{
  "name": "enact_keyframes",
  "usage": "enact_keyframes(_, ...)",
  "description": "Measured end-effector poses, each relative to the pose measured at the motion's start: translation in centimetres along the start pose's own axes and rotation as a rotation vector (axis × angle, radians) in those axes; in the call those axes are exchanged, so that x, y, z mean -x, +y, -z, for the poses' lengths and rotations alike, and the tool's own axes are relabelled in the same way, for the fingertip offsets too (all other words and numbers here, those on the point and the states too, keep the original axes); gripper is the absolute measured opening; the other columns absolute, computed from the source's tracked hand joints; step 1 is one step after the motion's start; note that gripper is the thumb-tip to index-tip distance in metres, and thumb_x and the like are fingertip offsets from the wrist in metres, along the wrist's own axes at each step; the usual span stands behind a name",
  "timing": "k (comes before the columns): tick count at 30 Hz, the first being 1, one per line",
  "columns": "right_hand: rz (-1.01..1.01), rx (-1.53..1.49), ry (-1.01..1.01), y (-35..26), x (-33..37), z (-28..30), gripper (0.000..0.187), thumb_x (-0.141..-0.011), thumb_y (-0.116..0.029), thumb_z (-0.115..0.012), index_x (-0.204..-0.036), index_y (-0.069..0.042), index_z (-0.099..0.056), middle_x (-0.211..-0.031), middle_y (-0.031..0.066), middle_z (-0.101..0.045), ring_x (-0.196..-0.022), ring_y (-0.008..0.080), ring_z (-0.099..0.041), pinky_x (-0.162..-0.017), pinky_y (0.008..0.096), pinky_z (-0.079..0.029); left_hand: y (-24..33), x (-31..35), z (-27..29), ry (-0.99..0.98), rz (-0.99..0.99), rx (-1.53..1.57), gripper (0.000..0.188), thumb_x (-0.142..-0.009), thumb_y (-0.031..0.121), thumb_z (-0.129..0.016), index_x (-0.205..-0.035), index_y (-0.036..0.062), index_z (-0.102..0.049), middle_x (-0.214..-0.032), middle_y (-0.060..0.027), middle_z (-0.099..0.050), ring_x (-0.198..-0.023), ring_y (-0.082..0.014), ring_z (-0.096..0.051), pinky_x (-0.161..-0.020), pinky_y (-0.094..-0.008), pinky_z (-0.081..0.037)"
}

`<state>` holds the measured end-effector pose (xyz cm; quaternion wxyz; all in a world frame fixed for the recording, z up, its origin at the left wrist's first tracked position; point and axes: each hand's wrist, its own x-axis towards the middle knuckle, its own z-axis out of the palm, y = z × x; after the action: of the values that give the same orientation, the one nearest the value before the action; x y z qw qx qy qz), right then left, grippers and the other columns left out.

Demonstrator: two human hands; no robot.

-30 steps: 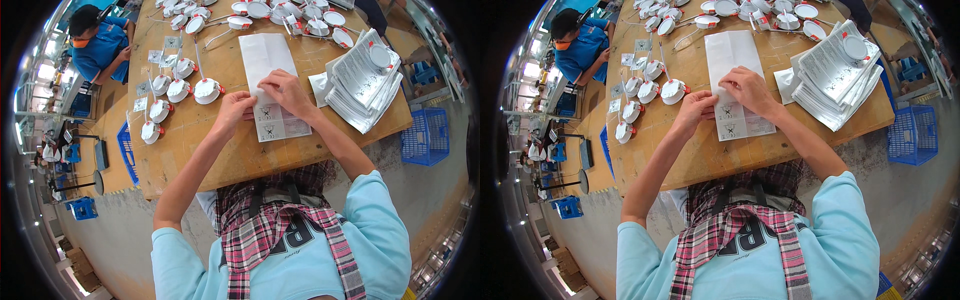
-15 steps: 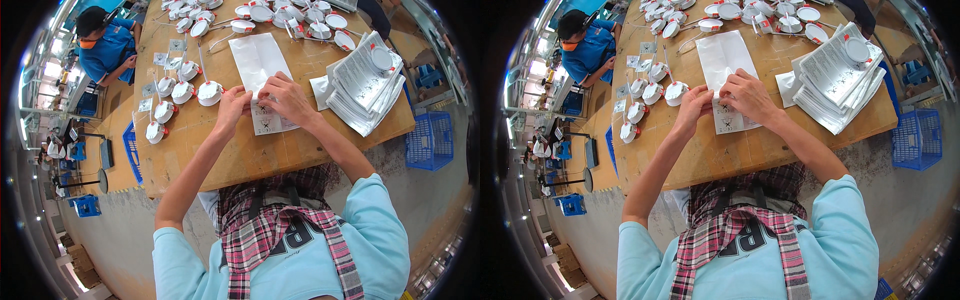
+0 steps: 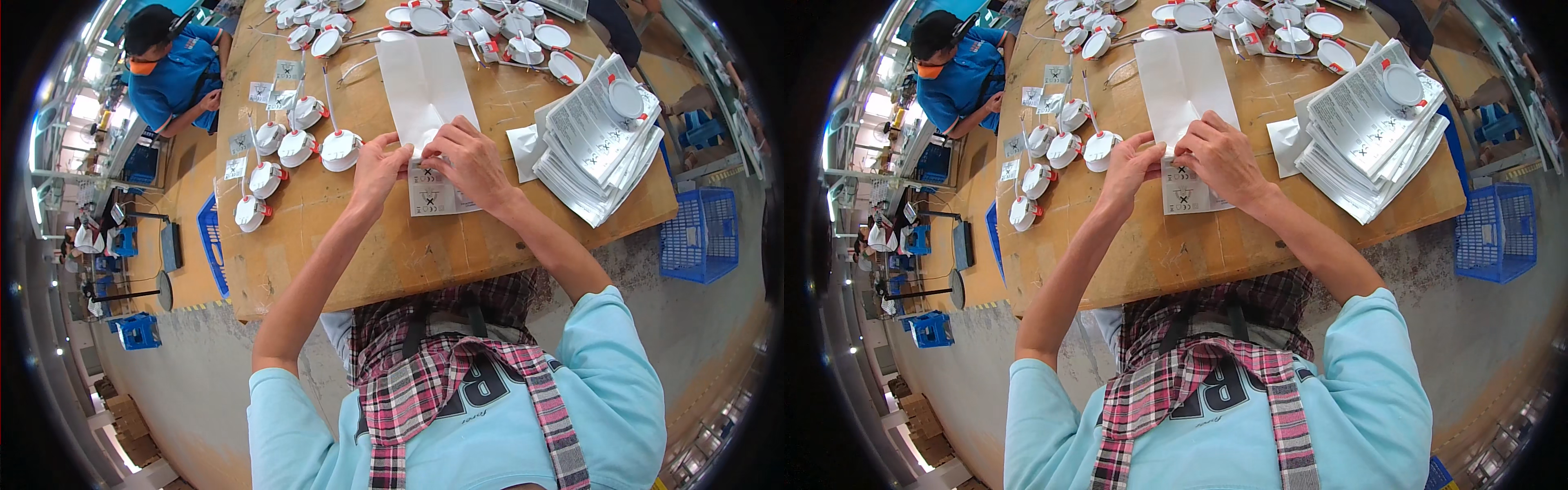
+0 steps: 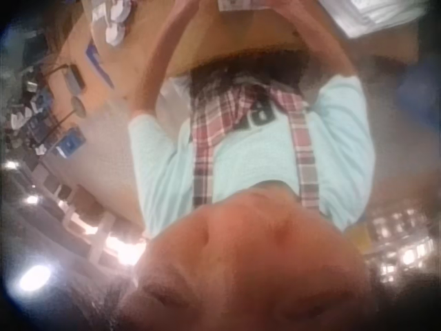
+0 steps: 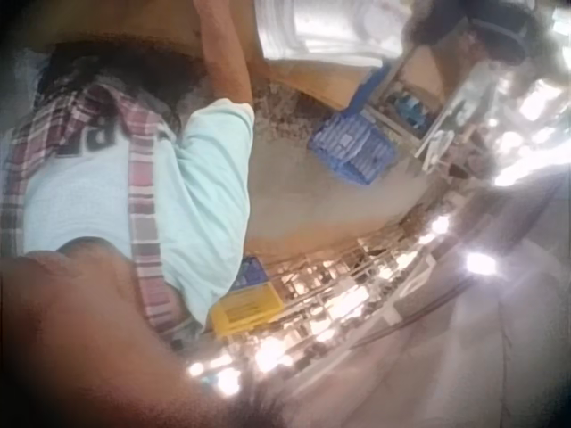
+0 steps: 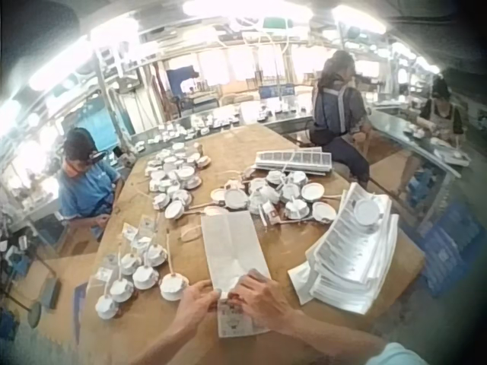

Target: Apply adhesive labels to wires of small circular light components.

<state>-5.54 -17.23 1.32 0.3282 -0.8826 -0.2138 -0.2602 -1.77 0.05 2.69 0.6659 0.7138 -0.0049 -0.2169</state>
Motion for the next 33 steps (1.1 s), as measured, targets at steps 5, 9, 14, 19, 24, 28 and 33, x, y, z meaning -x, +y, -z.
enact_keyframes(5,-0.007,0.002,-0.084,0.3,0.0,0.0,0.016,-0.069,-0.016,-0.076,-0.076,-0.008,-0.063,-0.080,0.0001,-0.057,-0.084,0.0191,-0.052,-0.073,0.0319,-0.047,0.1,0.4,-0.4,-0.003,0.048,-0.001,0.043,-0.090,0.011,-0.058,-0.126,-0.0096,-0.046,-0.090,-0.0148,-0.069,-0.078,-0.0161,-0.067,-0.070,-0.0278,-0.055)
enact_keyframes(9,-0.025,-0.002,-0.127,0.2,-0.2,0.1,0.017,-0.070,-0.015,-0.075,-0.076,-0.006,-0.062,-0.079,0.0015,-0.057,-0.085,0.0190,-0.052,-0.076,0.0306,-0.047,-0.5,0.1,-0.1,-0.006,0.050,0.024,0.043,-0.090,0.011,-0.058,-0.126,-0.0093,-0.046,-0.090,-0.0143,-0.069,-0.077,-0.0164,-0.068,-0.070,-0.0279,-0.055)
enact_keyframes(14,-0.036,-0.014,-0.143,0.2,-0.3,0.3,0.018,-0.070,-0.016,-0.075,-0.078,-0.006,-0.062,-0.083,0.0022,-0.057,-0.087,0.0200,-0.051,-0.078,0.0312,-0.047,-0.3,-0.1,0.1,-0.028,0.080,-0.024,0.041,-0.091,0.017,-0.058,-0.125,-0.0045,-0.051,-0.095,-0.0095,-0.068,-0.081,-0.0143,-0.067,-0.075,-0.0278,-0.054)
enact_keyframes(19,0.042,-0.007,-0.068,0.4,0.0,0.0,0.018,-0.069,-0.015,-0.075,-0.081,-0.007,-0.064,-0.084,0.0014,-0.056,-0.089,0.0197,-0.051,-0.079,0.0308,-0.047,-0.2,-0.3,0.7,-0.033,0.082,-0.015,0.043,-0.090,0.018,-0.059,-0.125,-0.0053,-0.050,-0.096,-0.0099,-0.068,-0.082,-0.0147,-0.067,-0.076,-0.0275,-0.055)
enact_keyframes(24,0.082,0.002,-0.036,0.2,-0.1,-0.1,0.016,-0.068,-0.012,-0.075,-0.079,-0.007,-0.064,-0.084,0.0007,-0.056,-0.091,0.0193,-0.051,-0.080,0.0308,-0.047,-0.4,-0.5,0.8,-0.025,0.084,0.024,0.043,-0.089,0.018,-0.059,-0.125,-0.0051,-0.050,-0.095,-0.0099,-0.068,-0.081,-0.0143,-0.067,-0.074,-0.0264,-0.055)
enact_keyframes(28,0.093,-0.093,-0.052,0.4,-0.2,0.0,0.017,-0.069,-0.006,-0.074,-0.080,-0.006,-0.062,-0.086,0.0018,-0.057,-0.091,0.0215,-0.053,-0.078,0.0330,-0.048,-0.5,-0.7,0.7,-0.025,0.077,0.049,0.041,-0.089,0.016,-0.060,-0.123,-0.0053,-0.051,-0.093,-0.0098,-0.068,-0.076,-0.0127,-0.067,-0.069,-0.0252,-0.054)
enact_keyframes(33,-0.076,-0.416,-0.102,1.3,-1.0,1.0,0.012,-0.078,-0.002,-0.068,-0.086,-0.006,-0.060,-0.089,0.0028,-0.061,-0.089,0.0198,-0.056,-0.082,0.0311,-0.047,-1.7,-0.9,1.1,0.026,-0.062,-0.148,0.041,-0.085,0.013,-0.061,-0.120,-0.0079,-0.053,-0.078,-0.0121,-0.069,-0.065,-0.0119,-0.064,-0.061,-0.0238,-0.050)
